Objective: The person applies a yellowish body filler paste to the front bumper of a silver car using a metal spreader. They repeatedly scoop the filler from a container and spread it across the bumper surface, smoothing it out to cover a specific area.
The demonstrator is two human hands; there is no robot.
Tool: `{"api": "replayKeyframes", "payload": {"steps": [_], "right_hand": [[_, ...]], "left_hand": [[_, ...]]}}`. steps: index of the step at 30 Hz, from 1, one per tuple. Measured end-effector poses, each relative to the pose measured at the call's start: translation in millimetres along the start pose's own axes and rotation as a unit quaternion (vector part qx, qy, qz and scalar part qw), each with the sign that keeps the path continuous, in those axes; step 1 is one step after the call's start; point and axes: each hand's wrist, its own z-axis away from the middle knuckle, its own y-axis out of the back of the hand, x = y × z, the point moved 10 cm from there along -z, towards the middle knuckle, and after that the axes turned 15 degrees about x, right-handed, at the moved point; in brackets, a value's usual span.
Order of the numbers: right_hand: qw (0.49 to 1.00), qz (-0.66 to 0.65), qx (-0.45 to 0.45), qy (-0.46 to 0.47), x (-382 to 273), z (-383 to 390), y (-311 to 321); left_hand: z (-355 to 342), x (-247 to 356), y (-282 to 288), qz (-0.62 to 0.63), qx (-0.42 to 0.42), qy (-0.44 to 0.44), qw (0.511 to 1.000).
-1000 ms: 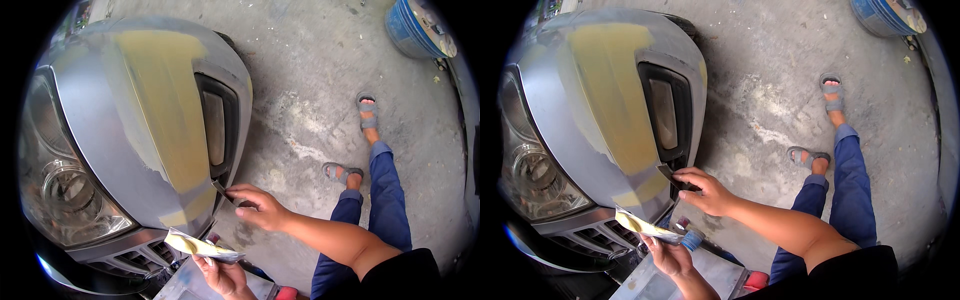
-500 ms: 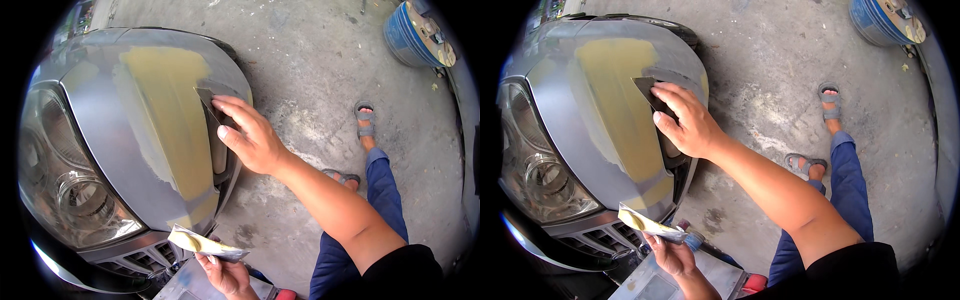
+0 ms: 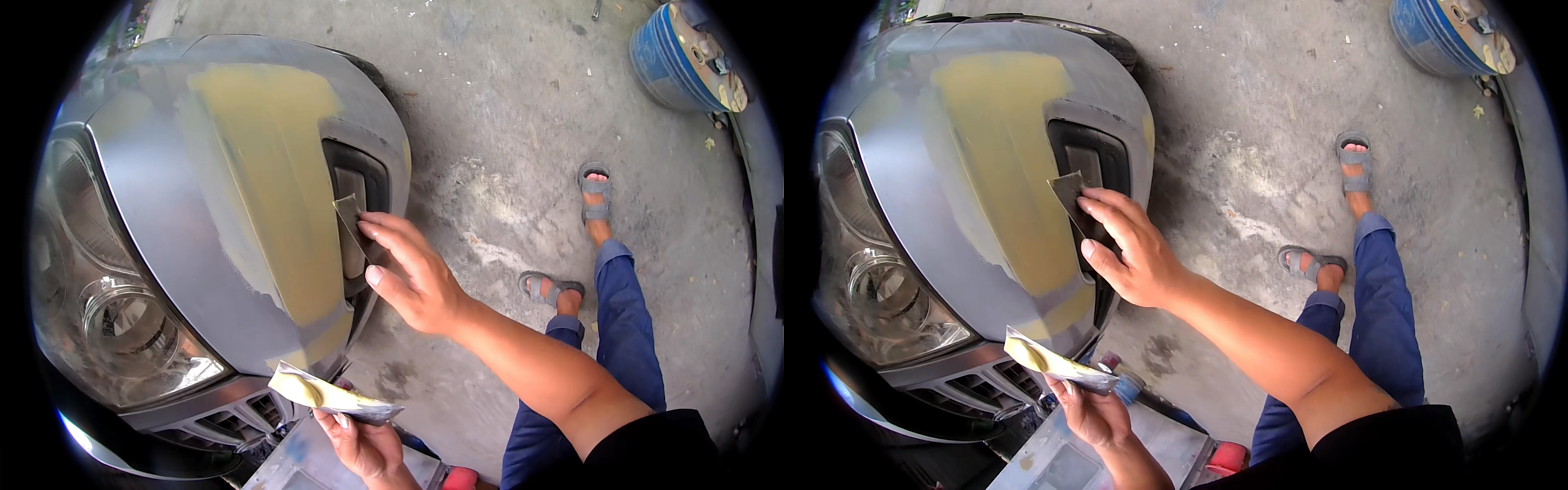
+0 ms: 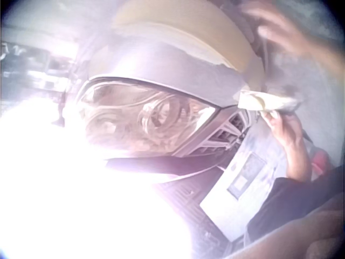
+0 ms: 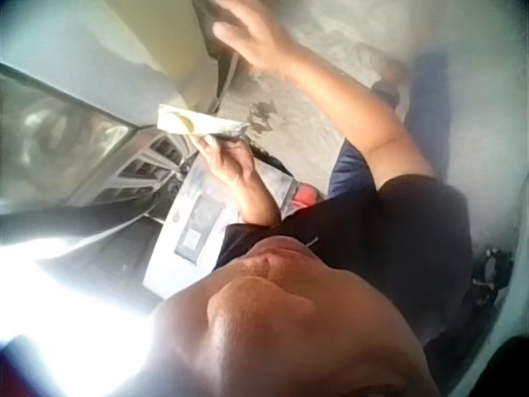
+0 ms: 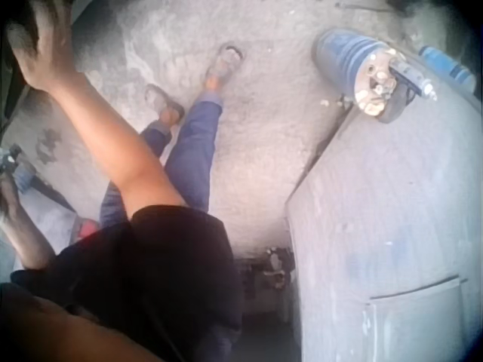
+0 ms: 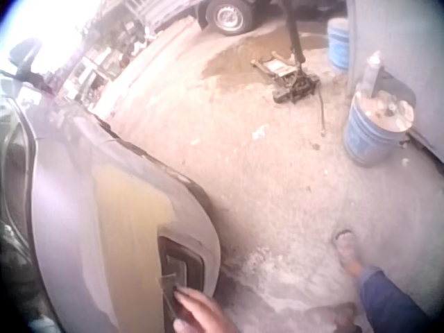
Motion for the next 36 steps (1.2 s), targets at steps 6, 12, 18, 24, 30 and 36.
{"api": "replayKeyframes", "payload": {"steps": [6,12,18,24,30,36], "right_hand": [[0.995,0.058,0.037,0.074,0,31,-27],[0.989,0.034,-0.108,-0.096,65,120,-42],[0.869,-0.311,-0.202,-0.328,-2,112,-12],[0.955,0.017,-0.296,-0.021,-5,75,25],[0.99,0.02,-0.037,-0.132,11,-48,40],[0.993,0.069,0.006,-0.099,-16,-114,8]], "left_hand": [[-4,2,16,-0.001,0.003,-0.004,1.0],[-7,3,17,-0.006,-0.009,-0.001,1.0],[-6,-3,12,-0.015,0.024,0.019,0.999],[-2,4,-17,-0.022,-0.009,-0.002,1.0],[2,5,-36,-0.019,-0.003,-0.005,1.0],[6,12,-72,-0.007,-0.007,-0.007,1.0]]}}
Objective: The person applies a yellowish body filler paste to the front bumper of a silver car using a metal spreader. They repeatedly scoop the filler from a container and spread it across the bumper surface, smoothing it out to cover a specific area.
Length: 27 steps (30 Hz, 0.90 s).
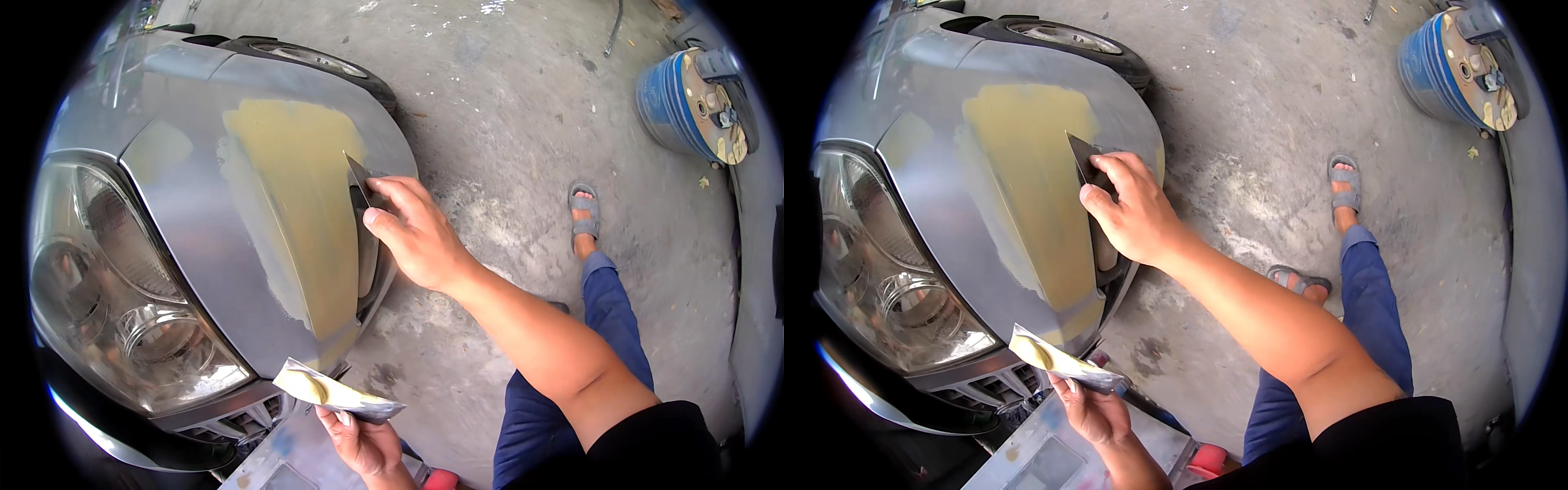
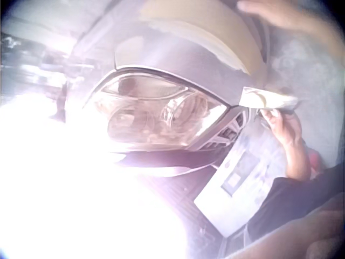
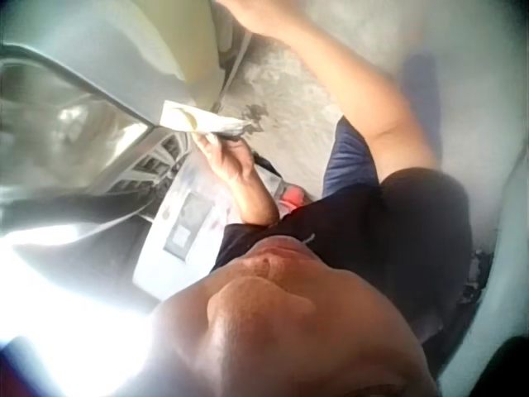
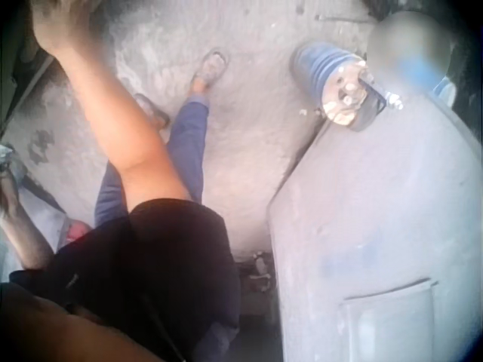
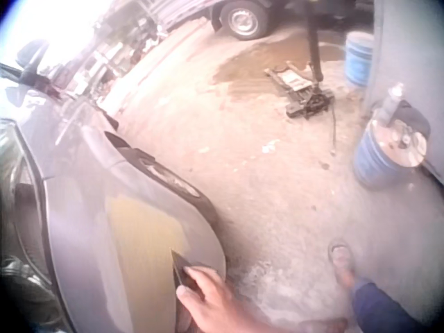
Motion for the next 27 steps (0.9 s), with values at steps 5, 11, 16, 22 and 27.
{"api": "replayKeyframes", "payload": {"steps": [5,11,16,22,27], "right_hand": [[0.994,-0.003,-0.101,-0.034,-5,27,-5],[0.938,-0.132,-0.28,-0.155,-43,55,30],[0.892,-0.092,-0.442,0.012,-85,50,30],[0.95,0.117,-0.281,-0.062,-40,-78,20],[0.918,0.259,-0.297,-0.039,-52,-156,-52]], "left_hand": [[-2,3,-21,0.008,0.018,0.002,1.0],[-7,-3,-70,0.028,0.019,0.04,0.999],[-13,0,-120,0.039,0.034,0.032,0.998],[-15,21,-149,0.055,0.033,0.017,0.998],[-12,29,-164,0.074,0.019,0.009,0.997]]}}
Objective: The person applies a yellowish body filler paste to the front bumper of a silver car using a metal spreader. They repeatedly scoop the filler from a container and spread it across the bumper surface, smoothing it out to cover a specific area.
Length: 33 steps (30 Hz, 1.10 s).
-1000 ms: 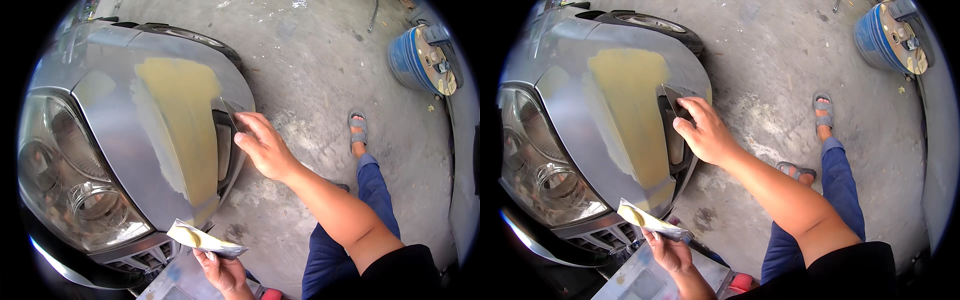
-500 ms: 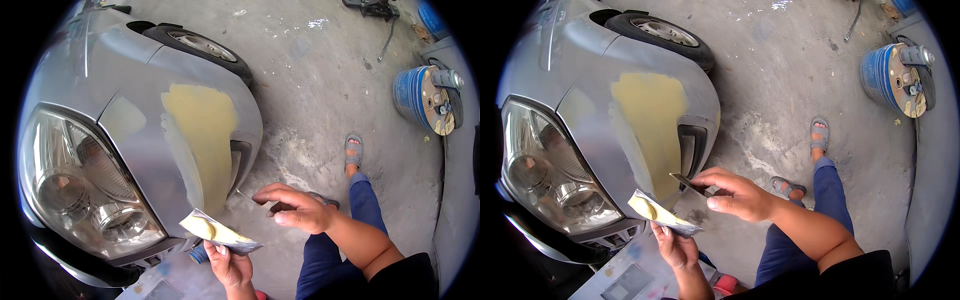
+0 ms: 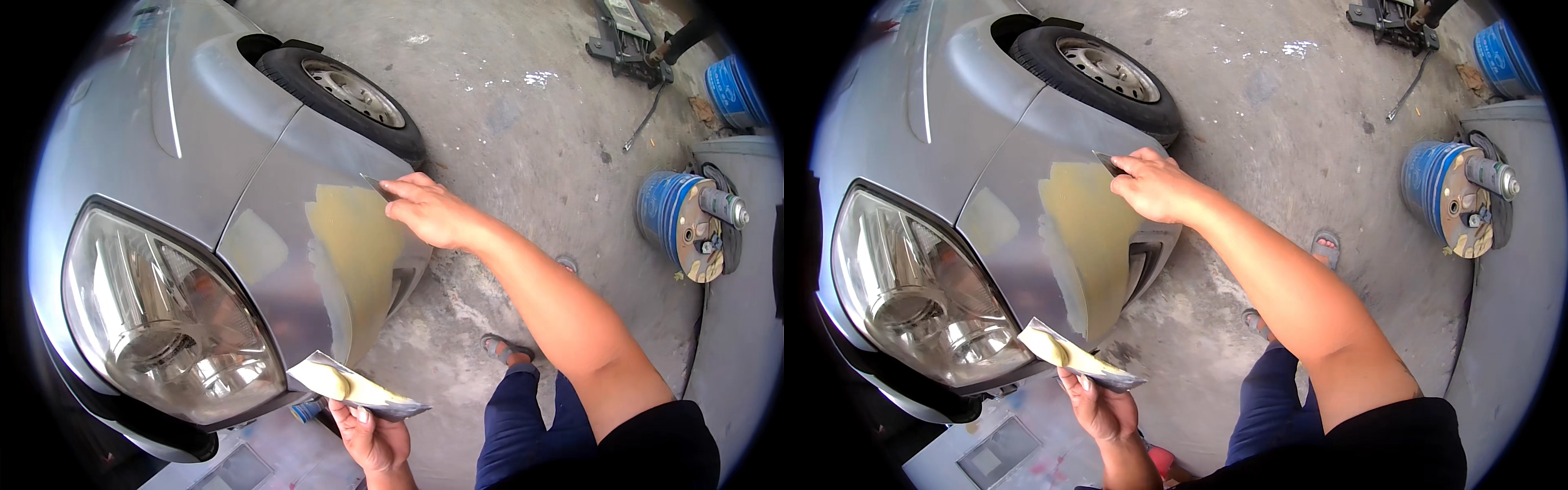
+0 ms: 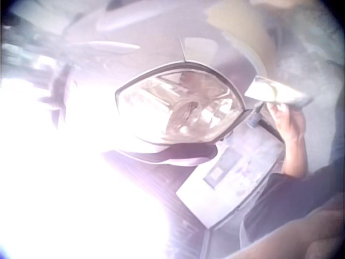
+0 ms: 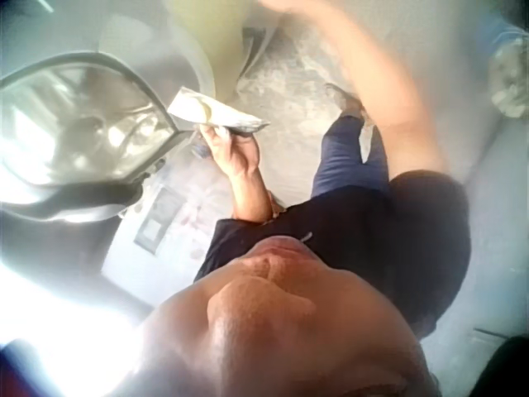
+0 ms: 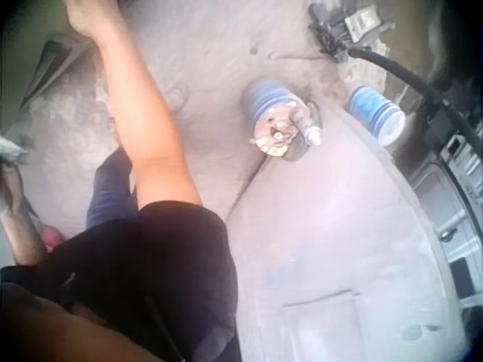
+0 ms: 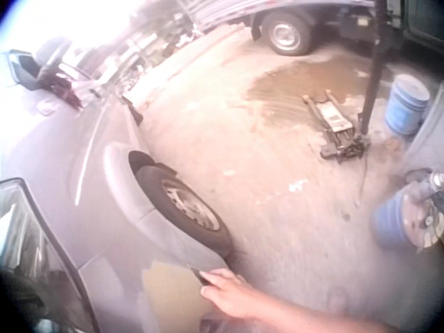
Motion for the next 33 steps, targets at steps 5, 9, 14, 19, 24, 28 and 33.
{"api": "replayKeyframes", "payload": {"steps": [5,9,14,19,24,28,33], "right_hand": [[0.999,-0.009,-0.033,-0.036,-42,-31,-21],[0.998,0.018,-0.053,-0.002,-63,-16,-28],[0.991,0.0,-0.025,0.132,-83,57,-29],[0.983,-0.131,-0.092,0.093,-78,151,-13],[0.9,-0.311,-0.218,0.215,-110,237,-4],[0.964,-0.048,-0.146,0.216,-64,264,2],[0.908,-0.415,-0.029,-0.044,-75,296,47]], "left_hand": [[5,14,0,0.014,0.016,-0.011,1.0],[9,21,7,0.022,0.03,-0.01,0.999],[15,25,14,0.021,0.042,-0.014,0.999],[20,17,19,0.046,0.03,0.014,0.998],[31,6,13,0.082,0.002,0.055,0.995],[52,33,14,0.097,0.001,0.021,0.995],[83,78,20,0.135,-0.027,-0.014,0.99]]}}
